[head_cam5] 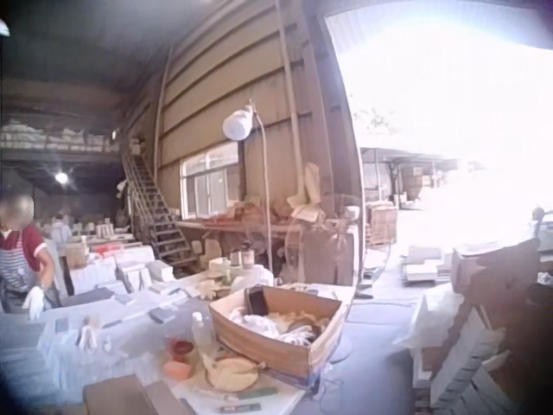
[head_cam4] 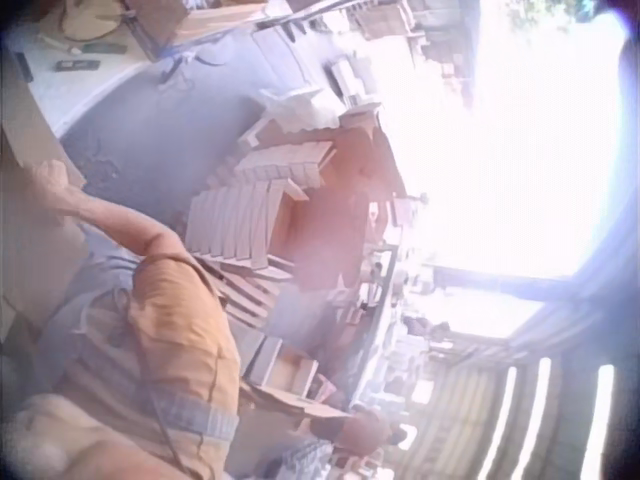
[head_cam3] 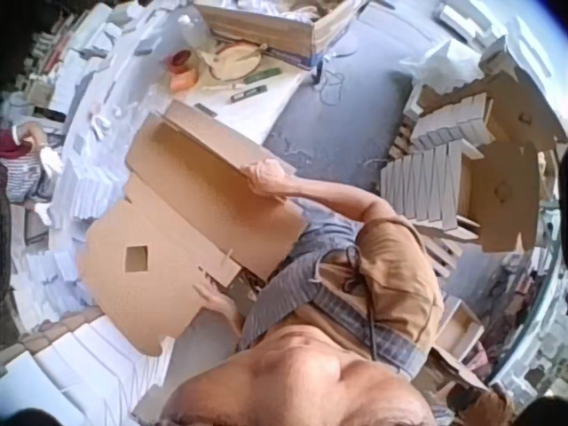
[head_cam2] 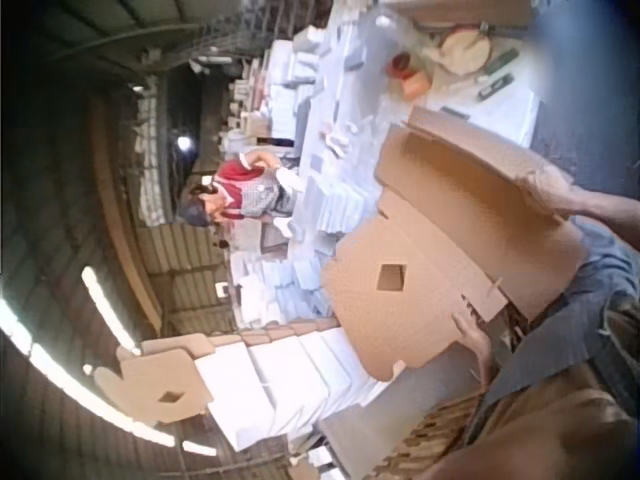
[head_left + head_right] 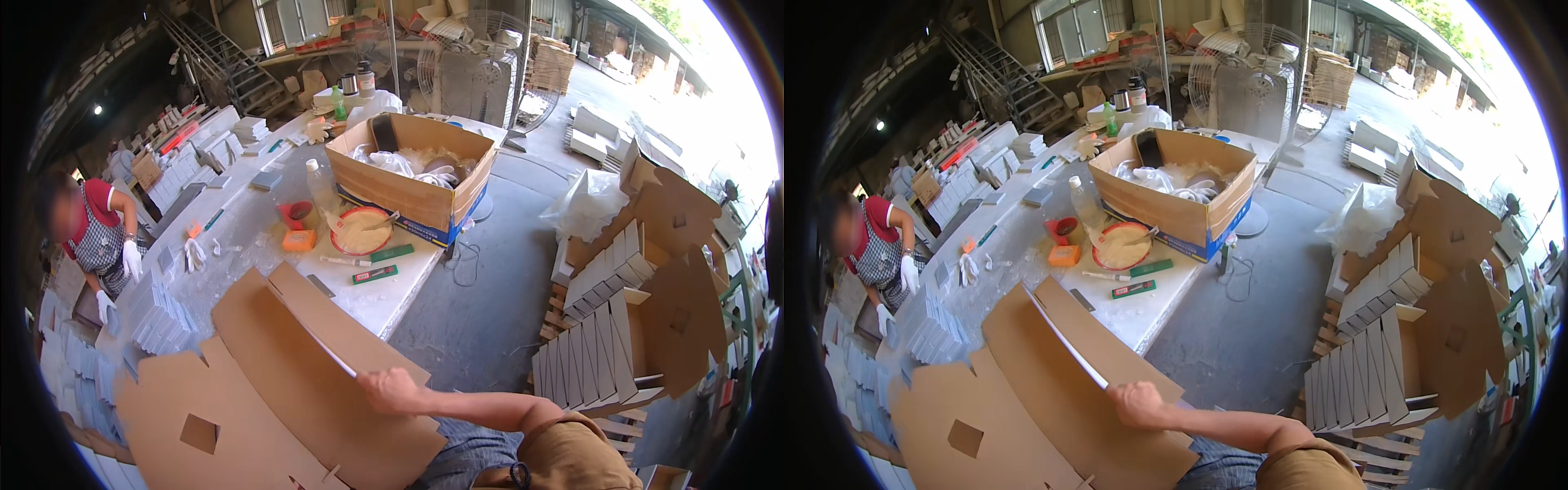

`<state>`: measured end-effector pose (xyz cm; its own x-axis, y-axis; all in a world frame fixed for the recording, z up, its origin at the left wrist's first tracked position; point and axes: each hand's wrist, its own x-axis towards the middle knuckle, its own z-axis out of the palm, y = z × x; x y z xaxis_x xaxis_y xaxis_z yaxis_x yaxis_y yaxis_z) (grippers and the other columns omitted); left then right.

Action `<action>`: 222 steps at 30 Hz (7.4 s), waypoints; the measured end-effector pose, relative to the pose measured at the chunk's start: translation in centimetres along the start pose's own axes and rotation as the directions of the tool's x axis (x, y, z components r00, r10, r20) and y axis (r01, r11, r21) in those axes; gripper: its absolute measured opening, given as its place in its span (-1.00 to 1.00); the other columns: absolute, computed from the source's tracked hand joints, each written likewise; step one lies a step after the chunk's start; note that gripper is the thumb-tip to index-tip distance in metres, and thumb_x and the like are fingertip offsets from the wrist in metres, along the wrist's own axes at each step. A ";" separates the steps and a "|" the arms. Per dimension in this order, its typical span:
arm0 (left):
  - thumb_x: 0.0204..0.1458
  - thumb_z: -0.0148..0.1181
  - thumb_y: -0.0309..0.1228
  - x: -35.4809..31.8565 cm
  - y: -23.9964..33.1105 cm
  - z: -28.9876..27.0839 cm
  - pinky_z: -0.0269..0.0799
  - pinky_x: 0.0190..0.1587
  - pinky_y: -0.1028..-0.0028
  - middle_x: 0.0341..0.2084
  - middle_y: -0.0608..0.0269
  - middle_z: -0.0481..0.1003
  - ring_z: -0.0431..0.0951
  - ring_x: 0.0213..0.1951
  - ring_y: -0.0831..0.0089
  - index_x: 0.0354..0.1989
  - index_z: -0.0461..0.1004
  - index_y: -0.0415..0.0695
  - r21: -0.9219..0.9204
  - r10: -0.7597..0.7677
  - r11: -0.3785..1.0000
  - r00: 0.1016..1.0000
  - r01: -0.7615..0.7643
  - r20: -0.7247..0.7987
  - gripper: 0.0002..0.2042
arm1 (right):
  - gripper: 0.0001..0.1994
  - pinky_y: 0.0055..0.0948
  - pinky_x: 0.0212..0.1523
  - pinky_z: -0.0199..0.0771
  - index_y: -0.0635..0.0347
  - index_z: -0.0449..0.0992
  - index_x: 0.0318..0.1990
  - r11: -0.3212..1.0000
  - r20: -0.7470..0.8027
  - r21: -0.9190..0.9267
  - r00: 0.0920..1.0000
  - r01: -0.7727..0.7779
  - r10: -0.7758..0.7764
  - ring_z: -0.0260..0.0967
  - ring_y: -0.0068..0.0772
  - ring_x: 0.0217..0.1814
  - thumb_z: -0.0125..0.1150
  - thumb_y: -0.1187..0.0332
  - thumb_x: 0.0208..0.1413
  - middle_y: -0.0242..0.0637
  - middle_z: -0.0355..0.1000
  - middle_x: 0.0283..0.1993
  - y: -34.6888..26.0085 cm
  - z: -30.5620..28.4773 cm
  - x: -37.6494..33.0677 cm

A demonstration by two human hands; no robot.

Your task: The person folds flat cardboard pieces into box shapes and inserts white foam inserts into each box. The finished boxes are stacked on a nearby pile. The process is repeated continuously with multiple units.

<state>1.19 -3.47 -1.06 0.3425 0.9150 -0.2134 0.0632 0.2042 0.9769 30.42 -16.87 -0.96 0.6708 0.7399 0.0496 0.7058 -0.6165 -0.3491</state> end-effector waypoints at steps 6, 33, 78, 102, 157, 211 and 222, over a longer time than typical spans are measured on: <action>0.24 -0.32 -0.01 -0.6 2.5 3.3 0.04 0.26 0.19 0.19 -0.08 0.17 0.19 0.19 0.13 0.24 0.06 -0.30 0.068 0.006 0.998 0.999 -0.010 0.051 -0.40 | -0.78 -0.15 -0.65 0.38 0.20 0.31 -0.18 0.973 -0.059 0.194 0.991 0.128 -0.119 0.45 -0.11 -0.57 -0.02 0.39 -0.02 -0.14 0.43 -0.45 -6.2 0.7 -1.2; 0.24 -0.15 -0.24 1.8 0.1 1.7 0.30 0.13 0.19 0.09 0.01 0.26 0.31 0.07 0.16 0.11 0.19 -0.31 -0.251 0.003 0.968 1.000 -0.004 -0.005 -0.59 | -0.84 -0.36 -0.14 0.39 0.09 0.29 -0.25 0.691 -0.201 0.282 0.746 0.665 -0.635 0.21 -0.23 -0.04 0.01 0.43 -0.03 -0.29 0.20 -0.19 -2.0 3.3 -1.5; 0.27 -0.34 -0.10 2.0 2.8 -0.3 0.25 0.17 0.19 0.14 -0.05 0.21 0.33 0.13 0.13 0.22 0.08 -0.29 0.183 0.122 0.973 0.987 -0.140 0.106 -0.48 | -0.20 -0.26 0.26 0.06 -0.06 0.23 0.24 0.619 -0.117 -0.153 0.608 0.770 -0.785 0.03 -0.37 0.29 0.22 -0.15 -0.22 -0.42 0.17 0.19 1.5 4.6 -2.4; 0.25 -0.16 -0.14 2.4 0.7 -3.7 0.41 -0.11 0.37 -0.20 0.05 0.45 0.49 -0.18 0.35 -0.11 0.35 -0.31 0.010 -0.088 0.996 0.985 0.090 -0.148 -0.60 | -0.27 -0.16 0.21 0.12 0.18 0.27 0.19 0.798 -0.217 0.071 0.790 0.599 -0.573 0.13 -0.20 0.21 0.16 0.59 -0.35 -0.14 0.15 0.19 -0.2 4.2 -3.0; 0.10 0.08 -0.48 3.4 -4.8 -8.3 0.42 -0.50 0.51 -0.51 0.21 0.49 0.50 -0.50 0.50 -0.31 0.44 -0.23 0.118 -0.334 0.936 0.942 0.331 0.011 -0.92 | -0.10 -0.13 0.18 0.12 0.12 0.17 0.25 0.815 -0.155 0.113 0.820 0.569 -0.551 0.10 -0.14 0.23 0.37 0.54 -0.45 -0.15 0.06 0.26 -0.7 4.5 -3.2; 0.10 0.06 -0.47 5.4 2.6 -11.2 0.35 0.01 0.38 -0.13 0.19 0.42 0.44 -0.07 0.42 -0.06 0.34 -0.26 -0.271 0.180 0.924 0.932 -0.269 -0.314 -0.75 | -0.05 -0.12 0.22 0.07 0.10 0.19 0.25 0.813 -0.147 0.100 0.817 0.573 -0.558 0.07 -0.16 0.26 0.39 0.53 -0.54 -0.21 0.10 0.24 -0.9 4.0 -2.4; 0.19 -0.02 -0.39 4.2 5.7 -4.2 0.39 -0.06 0.41 -0.16 0.12 0.44 0.44 -0.01 0.34 -0.07 0.35 -0.36 0.326 0.209 0.932 0.969 -0.157 -0.129 -0.73 | -0.01 -0.11 0.23 0.07 0.07 0.19 0.25 0.794 -0.110 0.070 0.795 0.604 -0.596 0.06 -0.20 0.27 0.43 0.45 -0.60 -0.26 0.10 0.26 -0.9 3.5 -2.2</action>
<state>-0.92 3.00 3.56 0.2241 0.9746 -0.0045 0.3101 -0.0670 0.9483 27.55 -16.98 -4.08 0.1379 0.9264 0.3503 0.9496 -0.0232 -0.3126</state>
